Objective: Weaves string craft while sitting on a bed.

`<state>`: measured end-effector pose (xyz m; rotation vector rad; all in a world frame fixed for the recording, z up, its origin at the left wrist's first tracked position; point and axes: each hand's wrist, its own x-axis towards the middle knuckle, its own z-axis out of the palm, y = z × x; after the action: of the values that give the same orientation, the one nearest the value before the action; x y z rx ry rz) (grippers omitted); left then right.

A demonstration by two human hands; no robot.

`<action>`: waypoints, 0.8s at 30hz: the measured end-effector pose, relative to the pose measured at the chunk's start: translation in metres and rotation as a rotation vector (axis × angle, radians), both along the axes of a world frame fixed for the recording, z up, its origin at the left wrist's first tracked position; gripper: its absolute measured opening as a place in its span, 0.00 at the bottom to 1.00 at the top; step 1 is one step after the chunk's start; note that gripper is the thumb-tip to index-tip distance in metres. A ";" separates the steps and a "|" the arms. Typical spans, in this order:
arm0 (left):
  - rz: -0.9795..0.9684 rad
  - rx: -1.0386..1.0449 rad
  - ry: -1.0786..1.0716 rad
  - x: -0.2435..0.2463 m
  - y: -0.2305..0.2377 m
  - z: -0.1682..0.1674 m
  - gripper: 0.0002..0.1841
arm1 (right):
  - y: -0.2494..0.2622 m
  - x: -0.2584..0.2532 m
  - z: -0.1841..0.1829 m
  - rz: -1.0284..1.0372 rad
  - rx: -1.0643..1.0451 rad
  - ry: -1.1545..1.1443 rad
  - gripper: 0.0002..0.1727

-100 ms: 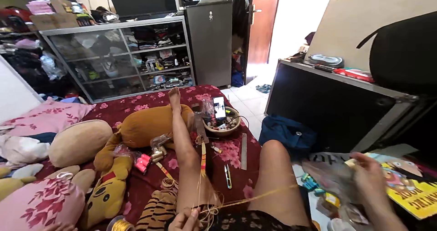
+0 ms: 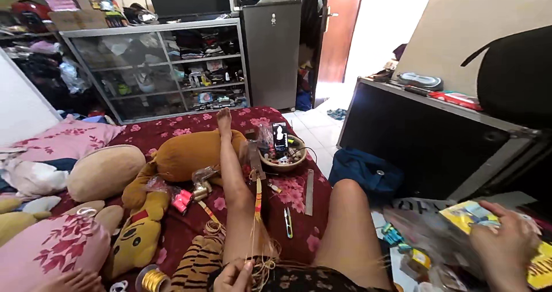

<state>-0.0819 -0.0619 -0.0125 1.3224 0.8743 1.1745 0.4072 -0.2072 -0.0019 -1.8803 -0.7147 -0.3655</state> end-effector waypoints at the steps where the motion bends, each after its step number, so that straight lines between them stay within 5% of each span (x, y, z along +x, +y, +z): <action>1: 0.001 0.029 0.056 0.002 -0.002 0.001 0.08 | 0.009 -0.018 0.006 0.151 0.011 -0.054 0.26; 5: 0.012 0.185 0.276 0.015 -0.010 0.003 0.08 | 0.081 -0.169 0.028 1.056 0.020 0.364 0.21; 9: -0.051 0.224 0.295 0.011 -0.007 0.003 0.12 | 0.118 -0.266 0.018 1.741 -0.508 0.596 0.26; 12: -0.070 0.093 0.221 0.002 -0.002 0.004 0.17 | 0.142 -0.272 0.016 1.693 -0.590 0.636 0.19; 17: 0.086 0.284 0.562 -0.003 0.013 -0.011 0.12 | 0.205 -0.232 0.049 1.395 0.012 1.056 0.16; 20: 0.098 0.390 0.766 -0.004 0.019 -0.013 0.12 | 0.211 -0.234 0.046 1.239 0.154 1.160 0.18; 24: -0.063 0.266 0.664 -0.003 0.011 -0.007 0.14 | 0.191 -0.251 0.019 1.196 0.135 1.145 0.14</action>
<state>-0.0847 -0.0509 -0.0194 1.9998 1.1547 0.8193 0.1566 -0.0163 0.0173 -0.9544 -0.7869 1.2713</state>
